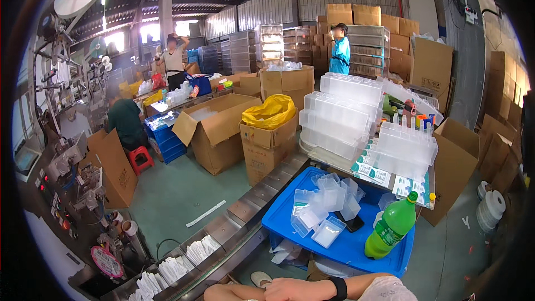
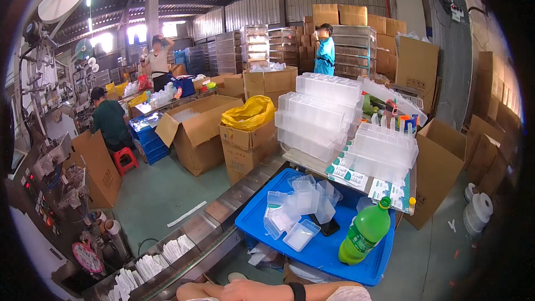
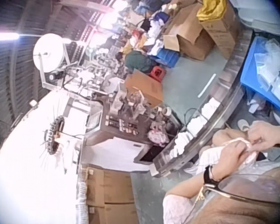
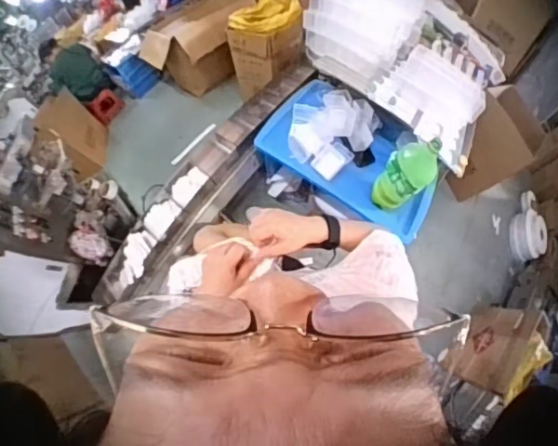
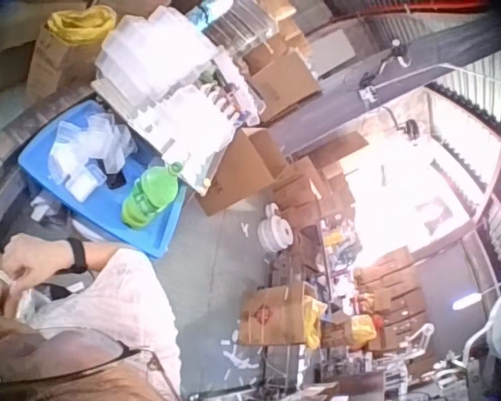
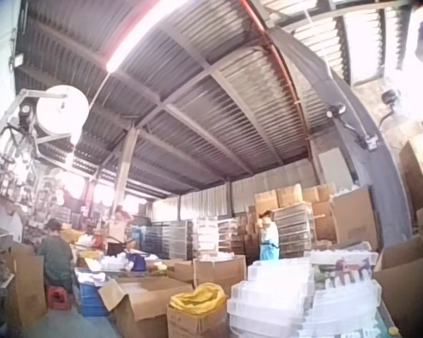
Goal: Collecting small white packets from a conveyor belt and putting them into a large plastic bag.
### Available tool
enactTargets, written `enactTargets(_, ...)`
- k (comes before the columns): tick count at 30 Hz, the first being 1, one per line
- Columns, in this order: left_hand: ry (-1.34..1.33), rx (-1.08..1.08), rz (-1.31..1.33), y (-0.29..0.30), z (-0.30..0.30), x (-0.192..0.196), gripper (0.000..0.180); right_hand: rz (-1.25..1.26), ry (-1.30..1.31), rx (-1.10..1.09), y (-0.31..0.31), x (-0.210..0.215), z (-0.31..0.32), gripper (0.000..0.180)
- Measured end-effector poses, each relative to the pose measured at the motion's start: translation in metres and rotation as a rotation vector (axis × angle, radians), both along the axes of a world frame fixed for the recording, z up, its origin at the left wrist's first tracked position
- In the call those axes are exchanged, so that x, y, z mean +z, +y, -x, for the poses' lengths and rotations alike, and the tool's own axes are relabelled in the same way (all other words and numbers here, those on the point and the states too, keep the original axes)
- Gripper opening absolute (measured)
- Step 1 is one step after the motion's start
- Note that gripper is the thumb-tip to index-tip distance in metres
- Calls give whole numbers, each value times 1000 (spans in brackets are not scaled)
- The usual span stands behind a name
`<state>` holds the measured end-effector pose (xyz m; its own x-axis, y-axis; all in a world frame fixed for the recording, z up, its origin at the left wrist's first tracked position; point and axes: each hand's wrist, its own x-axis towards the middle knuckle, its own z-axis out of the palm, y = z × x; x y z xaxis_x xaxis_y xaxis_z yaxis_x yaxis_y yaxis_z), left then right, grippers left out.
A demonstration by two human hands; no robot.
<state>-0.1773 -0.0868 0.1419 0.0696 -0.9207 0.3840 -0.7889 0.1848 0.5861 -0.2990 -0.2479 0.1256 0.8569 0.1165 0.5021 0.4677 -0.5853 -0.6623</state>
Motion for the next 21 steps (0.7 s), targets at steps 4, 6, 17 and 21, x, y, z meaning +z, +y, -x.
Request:
enactTargets(4, -3, -11, -4, 3, 1, 5, 24, -22, -7, 42, 2, 3, 1, 32)
enactTargets(6, -4, -8, 31, 6, 1, 8, 21, 7, -38, 58, 3, 7, 0, 32)
enactTargets(17, -223, -29, 130, 44, 1, 40, 13, 211, -170, -101, 24, 43, 26, 33)
enactTargets(21, -260, 131, 89, 84, -19, 46, 10, 208, -192, -126, 31, 53, 29, 34)
